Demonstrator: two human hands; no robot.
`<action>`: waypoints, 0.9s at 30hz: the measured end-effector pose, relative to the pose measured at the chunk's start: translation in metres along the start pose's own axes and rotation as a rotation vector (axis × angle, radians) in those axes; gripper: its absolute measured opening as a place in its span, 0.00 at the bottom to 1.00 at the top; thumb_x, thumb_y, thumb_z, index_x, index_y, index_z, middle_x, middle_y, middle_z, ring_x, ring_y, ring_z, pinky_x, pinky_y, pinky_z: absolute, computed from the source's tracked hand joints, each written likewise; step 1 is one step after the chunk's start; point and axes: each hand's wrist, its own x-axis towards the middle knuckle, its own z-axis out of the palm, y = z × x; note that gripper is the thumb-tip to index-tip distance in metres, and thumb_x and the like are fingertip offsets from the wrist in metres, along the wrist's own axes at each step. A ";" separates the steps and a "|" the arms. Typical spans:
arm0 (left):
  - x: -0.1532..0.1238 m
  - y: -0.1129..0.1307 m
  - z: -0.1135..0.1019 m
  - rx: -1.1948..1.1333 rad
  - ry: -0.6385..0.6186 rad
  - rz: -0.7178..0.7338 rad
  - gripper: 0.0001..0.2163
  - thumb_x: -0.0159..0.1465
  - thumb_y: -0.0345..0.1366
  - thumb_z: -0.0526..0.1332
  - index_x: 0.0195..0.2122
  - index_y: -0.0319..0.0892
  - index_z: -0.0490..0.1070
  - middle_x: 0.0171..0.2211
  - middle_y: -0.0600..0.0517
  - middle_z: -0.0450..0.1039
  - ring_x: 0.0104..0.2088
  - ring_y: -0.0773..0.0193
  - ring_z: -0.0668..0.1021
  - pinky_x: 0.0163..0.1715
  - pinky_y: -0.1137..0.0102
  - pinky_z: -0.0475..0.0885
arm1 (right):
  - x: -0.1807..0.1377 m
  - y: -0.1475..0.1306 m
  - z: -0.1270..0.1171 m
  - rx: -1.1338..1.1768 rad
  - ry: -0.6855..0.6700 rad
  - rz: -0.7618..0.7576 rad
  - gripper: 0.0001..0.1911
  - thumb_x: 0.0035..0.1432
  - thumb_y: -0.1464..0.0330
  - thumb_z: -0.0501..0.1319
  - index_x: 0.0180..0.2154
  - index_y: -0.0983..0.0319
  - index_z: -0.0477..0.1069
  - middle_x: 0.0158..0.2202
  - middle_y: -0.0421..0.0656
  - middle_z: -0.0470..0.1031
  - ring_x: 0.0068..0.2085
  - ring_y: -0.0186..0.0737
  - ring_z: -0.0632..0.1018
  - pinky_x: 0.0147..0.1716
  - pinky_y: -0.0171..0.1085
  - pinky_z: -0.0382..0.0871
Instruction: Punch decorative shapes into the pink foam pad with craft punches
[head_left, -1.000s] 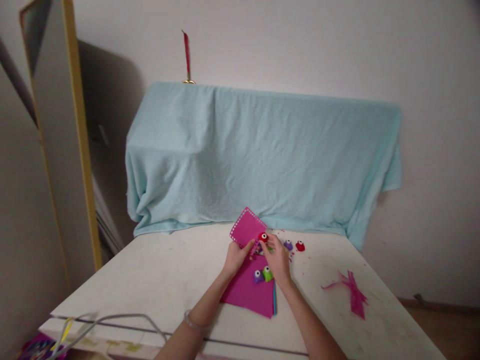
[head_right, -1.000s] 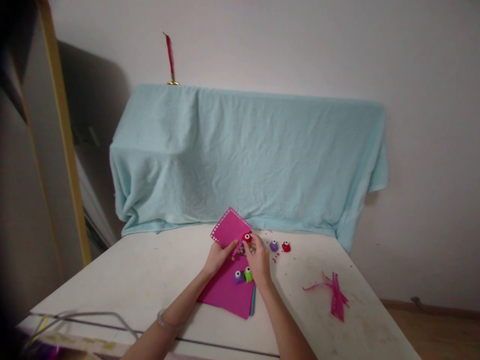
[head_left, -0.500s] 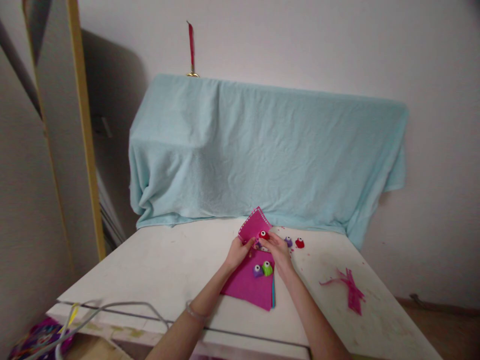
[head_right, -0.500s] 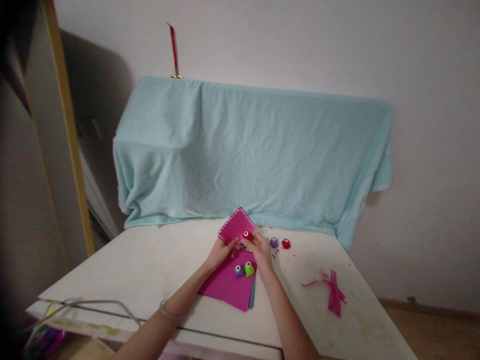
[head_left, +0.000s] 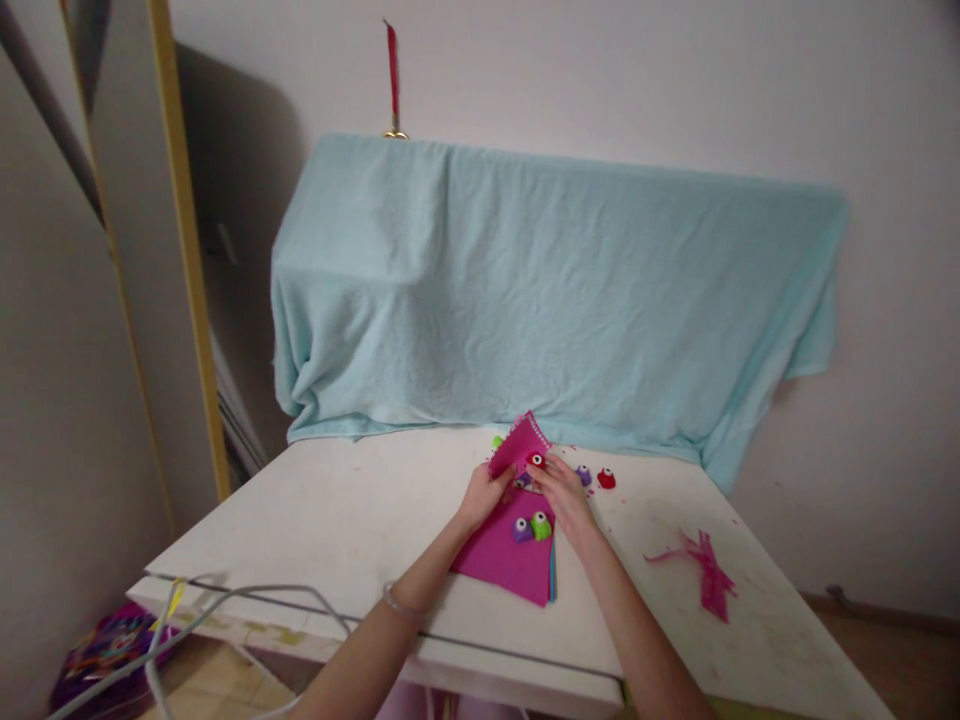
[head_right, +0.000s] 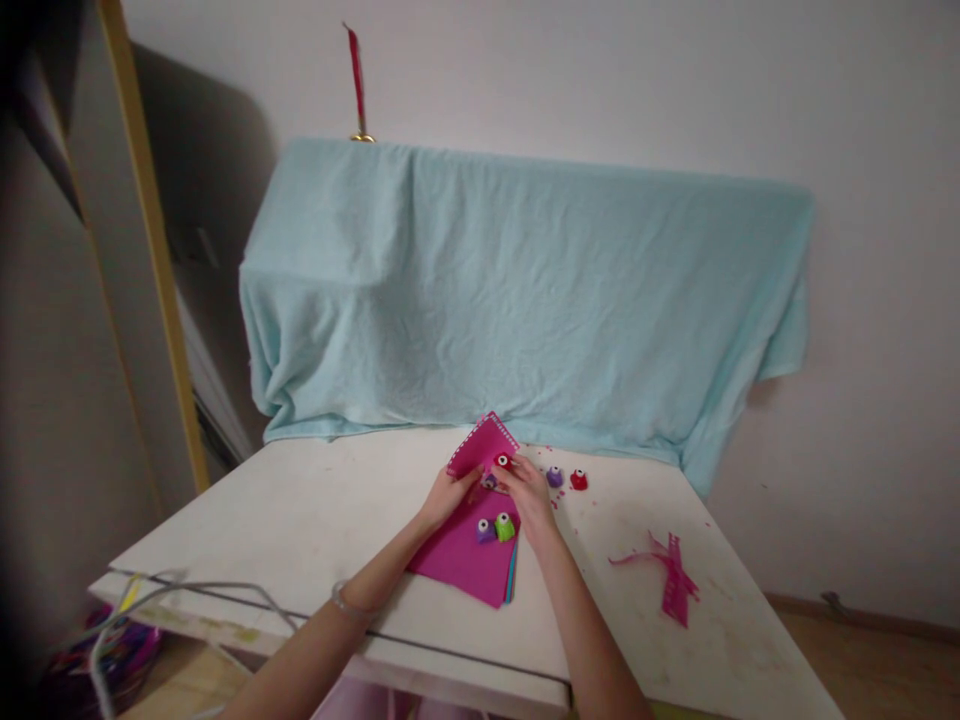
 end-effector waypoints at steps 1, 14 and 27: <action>0.000 0.000 0.000 0.002 0.001 0.003 0.20 0.62 0.52 0.57 0.25 0.39 0.70 0.18 0.55 0.67 0.20 0.66 0.67 0.23 0.72 0.62 | 0.000 -0.001 0.000 0.001 -0.008 -0.006 0.24 0.39 0.62 0.75 0.39 0.61 0.74 0.36 0.45 0.80 0.31 0.40 0.78 0.31 0.38 0.72; -0.002 0.012 0.001 0.077 0.054 0.034 0.19 0.60 0.50 0.60 0.31 0.37 0.77 0.25 0.49 0.76 0.30 0.58 0.75 0.31 0.70 0.68 | 0.003 -0.005 -0.003 -0.051 -0.003 -0.031 0.21 0.44 0.54 0.72 0.35 0.63 0.75 0.29 0.43 0.77 0.25 0.36 0.74 0.26 0.36 0.70; -0.003 0.004 -0.001 0.124 -0.024 0.030 0.20 0.62 0.51 0.57 0.27 0.37 0.74 0.23 0.51 0.71 0.24 0.63 0.69 0.26 0.72 0.64 | 0.001 -0.010 -0.006 0.004 0.016 0.014 0.17 0.46 0.58 0.72 0.33 0.64 0.76 0.27 0.40 0.74 0.22 0.31 0.67 0.20 0.32 0.61</action>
